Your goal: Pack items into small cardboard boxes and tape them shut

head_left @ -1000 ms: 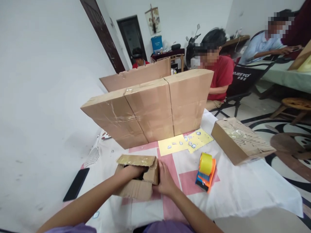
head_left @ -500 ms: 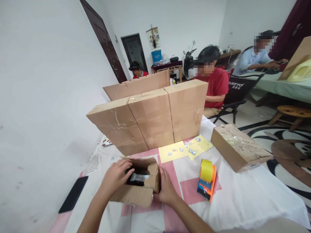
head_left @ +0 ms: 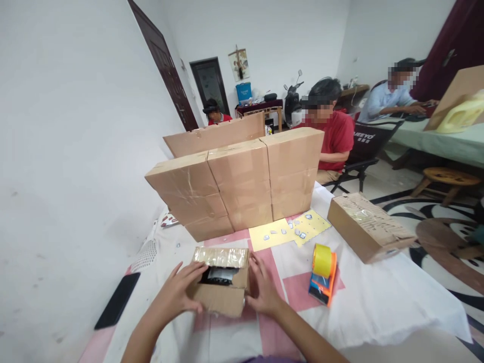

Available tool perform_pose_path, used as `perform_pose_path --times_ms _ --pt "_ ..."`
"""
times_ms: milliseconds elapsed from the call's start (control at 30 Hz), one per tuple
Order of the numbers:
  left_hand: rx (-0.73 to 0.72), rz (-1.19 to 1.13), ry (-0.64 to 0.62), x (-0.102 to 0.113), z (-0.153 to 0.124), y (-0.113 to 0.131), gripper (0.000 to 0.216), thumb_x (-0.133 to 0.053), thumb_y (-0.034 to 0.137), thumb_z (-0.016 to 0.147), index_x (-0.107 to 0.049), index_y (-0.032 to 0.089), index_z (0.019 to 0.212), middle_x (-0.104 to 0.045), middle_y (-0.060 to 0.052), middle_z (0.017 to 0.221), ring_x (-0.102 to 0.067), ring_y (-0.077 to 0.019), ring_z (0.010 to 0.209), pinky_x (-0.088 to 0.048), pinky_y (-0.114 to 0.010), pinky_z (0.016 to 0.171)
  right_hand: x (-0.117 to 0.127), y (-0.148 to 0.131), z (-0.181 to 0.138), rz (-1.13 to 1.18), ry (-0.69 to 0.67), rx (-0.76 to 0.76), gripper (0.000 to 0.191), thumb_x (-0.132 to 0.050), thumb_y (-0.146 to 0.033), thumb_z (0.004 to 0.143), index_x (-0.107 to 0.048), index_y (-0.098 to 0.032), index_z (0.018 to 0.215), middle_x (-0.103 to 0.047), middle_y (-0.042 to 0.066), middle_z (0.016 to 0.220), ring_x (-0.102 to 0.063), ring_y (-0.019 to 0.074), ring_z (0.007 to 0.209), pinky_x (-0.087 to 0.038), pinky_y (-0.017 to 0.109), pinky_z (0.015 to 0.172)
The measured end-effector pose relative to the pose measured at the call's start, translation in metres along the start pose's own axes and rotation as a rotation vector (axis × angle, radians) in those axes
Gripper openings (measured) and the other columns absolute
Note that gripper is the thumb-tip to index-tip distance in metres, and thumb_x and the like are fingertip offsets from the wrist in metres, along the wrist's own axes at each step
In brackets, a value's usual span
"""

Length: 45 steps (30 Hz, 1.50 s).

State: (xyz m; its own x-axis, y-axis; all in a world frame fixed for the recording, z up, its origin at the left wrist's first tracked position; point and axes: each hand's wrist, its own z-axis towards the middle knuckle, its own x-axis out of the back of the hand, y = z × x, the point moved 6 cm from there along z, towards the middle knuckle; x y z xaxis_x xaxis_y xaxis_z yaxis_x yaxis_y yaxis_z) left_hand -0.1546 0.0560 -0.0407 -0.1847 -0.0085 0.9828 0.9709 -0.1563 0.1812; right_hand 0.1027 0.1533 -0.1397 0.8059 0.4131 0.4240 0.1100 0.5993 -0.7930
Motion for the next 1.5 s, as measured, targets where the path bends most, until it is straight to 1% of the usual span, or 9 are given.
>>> perform_pose_path --times_ms 300,433,567,667,767,933,1067,1233,1500 --pt "0.094 0.119 0.457 0.005 -0.009 0.014 0.057 -0.049 0.043 0.102 -0.041 0.033 0.157 -0.046 -0.009 0.16 -0.043 -0.0284 0.149 -0.036 -0.051 0.12 0.012 -0.031 0.047 0.226 0.25 -0.256 0.086 -0.064 -0.027 0.081 -0.027 -0.024 0.158 -0.05 0.015 0.144 -0.052 0.0305 0.136 -0.045 0.05 0.115" --pt "0.005 0.212 0.249 -0.024 0.019 0.03 0.057 -0.049 0.051 0.101 -0.039 0.04 0.156 -0.044 -0.004 0.161 -0.041 -0.0268 0.15 -0.022 -0.052 0.125 0.02 -0.027 0.039 0.27 0.317 -0.318 0.076 -0.06 -0.028 0.084 -0.031 -0.023 0.155 -0.056 0.014 0.137 -0.06 0.0283 0.125 -0.052 0.048 0.105" --pt "-0.013 0.229 0.184 -0.043 0.02 0.031 0.071 -0.059 0.06 0.093 -0.037 0.038 0.157 -0.044 -0.006 0.16 -0.043 -0.0277 0.149 -0.026 -0.05 0.124 0.114 -0.031 -0.007 -0.093 0.628 -0.19 0.058 -0.059 -0.034 0.089 -0.045 -0.021 0.143 -0.051 0.017 0.144 -0.048 0.0321 0.138 -0.038 0.056 0.117" --pt "0.074 0.221 0.207 -0.049 0.016 0.032 0.06 -0.057 0.051 0.097 -0.044 0.038 0.154 -0.047 -0.006 0.158 -0.046 -0.029 0.146 -0.03 -0.054 0.122 0.21 -0.011 -0.061 -0.389 1.027 -0.339 0.074 -0.071 -0.051 0.077 -0.049 -0.013 0.137 -0.052 0.023 0.138 -0.043 0.0413 0.137 -0.032 0.066 0.115" --pt "0.13 0.17 0.224 -0.048 0.014 0.036 0.058 -0.058 0.052 0.096 -0.049 0.036 0.151 -0.051 -0.007 0.155 -0.049 -0.0333 0.144 -0.033 -0.06 0.118 0.252 0.039 -0.085 -0.101 0.933 -0.635 0.079 -0.076 -0.061 0.062 -0.058 -0.01 0.118 -0.066 0.022 0.112 -0.064 0.0405 0.108 -0.052 0.059 0.093" --pt "0.033 0.052 0.467 -0.025 0.012 0.064 0.047 -0.057 0.051 0.096 -0.064 0.03 0.138 -0.064 -0.009 0.143 -0.056 -0.0364 0.137 -0.032 -0.063 0.118 0.22 0.063 -0.07 0.3 0.497 -0.657 0.059 -0.077 -0.067 0.065 -0.069 -0.013 0.089 -0.074 0.011 0.084 -0.071 0.0308 0.08 -0.057 0.043 0.076" --pt "-0.059 -0.227 0.555 -0.024 0.022 0.13 0.027 -0.055 0.036 0.099 -0.074 0.026 0.114 -0.076 -0.008 0.119 -0.068 -0.0277 0.116 -0.051 -0.046 0.104 0.184 0.032 -0.061 0.333 0.535 -0.582 0.062 -0.07 -0.073 0.073 -0.069 -0.013 0.091 -0.075 0.011 0.084 -0.071 0.0279 0.078 -0.057 0.04 0.075" --pt "-0.017 -0.508 0.354 -0.057 0.053 0.211 0.038 -0.056 0.046 0.097 -0.074 0.022 0.119 -0.067 -0.015 0.129 -0.062 -0.0311 0.12 -0.054 -0.049 0.101 0.125 -0.029 -0.049 0.391 0.478 -0.371 0.051 -0.059 -0.067 0.089 -0.069 -0.017 0.094 -0.071 0.007 0.08 -0.067 0.022 0.072 -0.056 0.034 0.067" --pt "0.099 -0.803 0.293 -0.082 0.063 0.212 0.046 -0.056 0.062 0.091 -0.08 0.025 0.079 -0.067 -0.014 0.105 -0.062 -0.0306 0.104 -0.053 -0.05 0.097 0.111 -0.031 -0.062 0.299 0.774 -0.47 0.068 -0.04 -0.083 0.09 -0.067 -0.02 0.087 -0.067 0.007 0.077 -0.064 0.0218 0.072 -0.055 0.033 0.066"
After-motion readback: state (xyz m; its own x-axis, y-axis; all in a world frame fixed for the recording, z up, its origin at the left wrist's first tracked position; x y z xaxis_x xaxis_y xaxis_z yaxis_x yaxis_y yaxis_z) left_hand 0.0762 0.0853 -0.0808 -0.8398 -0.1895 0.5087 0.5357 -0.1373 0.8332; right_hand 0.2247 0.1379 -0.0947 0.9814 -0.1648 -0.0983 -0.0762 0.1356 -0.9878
